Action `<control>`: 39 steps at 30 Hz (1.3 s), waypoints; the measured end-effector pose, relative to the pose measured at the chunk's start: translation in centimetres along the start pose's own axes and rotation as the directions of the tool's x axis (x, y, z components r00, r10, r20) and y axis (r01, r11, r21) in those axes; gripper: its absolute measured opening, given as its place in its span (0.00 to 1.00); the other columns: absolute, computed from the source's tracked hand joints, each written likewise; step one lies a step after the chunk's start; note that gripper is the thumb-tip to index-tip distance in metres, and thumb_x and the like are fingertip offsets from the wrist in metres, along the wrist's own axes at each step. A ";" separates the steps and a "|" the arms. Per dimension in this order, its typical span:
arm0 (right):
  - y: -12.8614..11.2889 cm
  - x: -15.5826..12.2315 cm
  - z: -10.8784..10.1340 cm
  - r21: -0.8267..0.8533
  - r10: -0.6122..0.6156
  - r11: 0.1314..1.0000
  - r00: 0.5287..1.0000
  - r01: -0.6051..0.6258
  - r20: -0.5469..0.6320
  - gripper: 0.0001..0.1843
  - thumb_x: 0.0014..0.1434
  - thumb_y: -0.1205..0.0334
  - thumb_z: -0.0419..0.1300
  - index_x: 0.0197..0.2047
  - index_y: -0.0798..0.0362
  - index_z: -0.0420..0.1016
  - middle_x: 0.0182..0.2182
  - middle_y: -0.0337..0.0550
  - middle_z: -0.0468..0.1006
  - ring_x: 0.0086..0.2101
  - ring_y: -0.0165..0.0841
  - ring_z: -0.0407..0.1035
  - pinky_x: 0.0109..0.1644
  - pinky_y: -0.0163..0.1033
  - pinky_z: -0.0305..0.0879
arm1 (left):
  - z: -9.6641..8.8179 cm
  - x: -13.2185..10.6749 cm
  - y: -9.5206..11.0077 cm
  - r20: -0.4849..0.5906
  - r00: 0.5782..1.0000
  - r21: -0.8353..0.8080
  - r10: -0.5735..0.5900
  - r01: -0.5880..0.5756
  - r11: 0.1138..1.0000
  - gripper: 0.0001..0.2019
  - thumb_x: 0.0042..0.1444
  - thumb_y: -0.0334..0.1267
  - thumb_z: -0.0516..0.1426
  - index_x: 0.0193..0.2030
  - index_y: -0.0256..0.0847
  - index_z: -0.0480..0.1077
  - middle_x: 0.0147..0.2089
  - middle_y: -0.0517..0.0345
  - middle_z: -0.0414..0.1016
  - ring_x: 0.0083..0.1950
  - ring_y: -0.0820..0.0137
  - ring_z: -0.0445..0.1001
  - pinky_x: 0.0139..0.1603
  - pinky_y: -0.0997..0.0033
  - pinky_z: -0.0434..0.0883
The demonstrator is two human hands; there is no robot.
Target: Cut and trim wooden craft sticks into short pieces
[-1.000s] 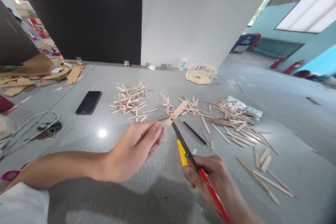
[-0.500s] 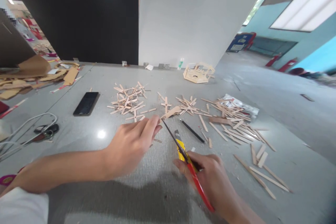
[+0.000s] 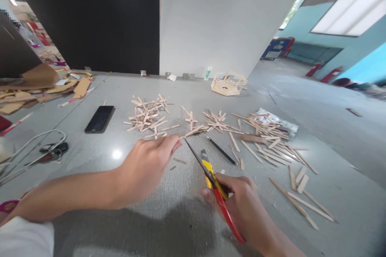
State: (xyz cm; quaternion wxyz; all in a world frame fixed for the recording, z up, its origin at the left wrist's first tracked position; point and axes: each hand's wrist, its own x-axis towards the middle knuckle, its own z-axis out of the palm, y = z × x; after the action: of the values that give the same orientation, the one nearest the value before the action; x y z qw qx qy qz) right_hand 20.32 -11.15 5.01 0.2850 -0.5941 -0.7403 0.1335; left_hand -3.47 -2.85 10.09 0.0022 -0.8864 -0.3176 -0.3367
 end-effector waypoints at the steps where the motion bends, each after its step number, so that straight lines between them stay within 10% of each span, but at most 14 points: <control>1: 0.0 0.0 0.0 -0.030 -0.013 0.999 1.000 0.013 -0.020 0.27 0.67 0.45 0.62 0.21 0.50 0.65 0.16 0.30 0.58 0.18 0.27 0.51 0.22 0.33 0.53 | -0.1 0.1 0.1 0.002 1.000 -0.023 -0.024 0.024 0.999 0.15 0.75 0.32 0.47 0.38 0.40 0.70 0.26 0.63 0.73 0.23 0.74 0.65 0.26 0.73 0.58; 11: 0.3 0.2 0.5 -0.475 -0.302 0.878 0.843 0.063 -0.446 0.25 0.73 0.41 0.56 0.29 0.48 0.64 0.20 0.35 0.68 0.17 0.29 0.62 0.23 0.36 0.54 | -1.8 1.4 1.5 0.414 0.850 -0.540 -0.324 0.517 0.664 0.24 0.76 0.47 0.50 0.27 0.40 0.64 0.22 0.64 0.69 0.18 0.79 0.66 0.21 0.80 0.61; 28: 0.8 -0.9 -0.1 -0.756 -0.461 0.654 0.796 0.006 -0.393 0.19 0.68 0.50 0.66 0.30 0.49 0.68 0.20 0.38 0.72 0.22 0.34 0.70 0.31 0.40 0.58 | -2.6 1.7 2.0 0.546 0.799 -0.688 -0.254 0.600 0.408 0.22 0.72 0.48 0.56 0.28 0.38 0.67 0.24 0.63 0.72 0.18 0.81 0.66 0.19 0.84 0.61; 39: 0.9 -0.8 -0.2 -0.771 -0.501 0.637 0.762 0.004 -0.410 0.18 0.73 0.61 0.57 0.29 0.48 0.65 0.18 0.35 0.70 0.21 0.32 0.67 0.29 0.39 0.55 | -2.7 1.6 2.1 0.540 0.797 -0.642 -0.271 0.598 0.480 0.24 0.74 0.49 0.53 0.28 0.38 0.66 0.25 0.64 0.73 0.19 0.83 0.67 0.20 0.86 0.61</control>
State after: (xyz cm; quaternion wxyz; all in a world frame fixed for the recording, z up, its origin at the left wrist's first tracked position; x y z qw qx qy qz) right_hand 21.28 -11.67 4.47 0.2552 -0.5501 -0.6818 -0.4092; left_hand -3.01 -4.24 13.60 -0.5338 -0.7260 -0.3485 -0.2580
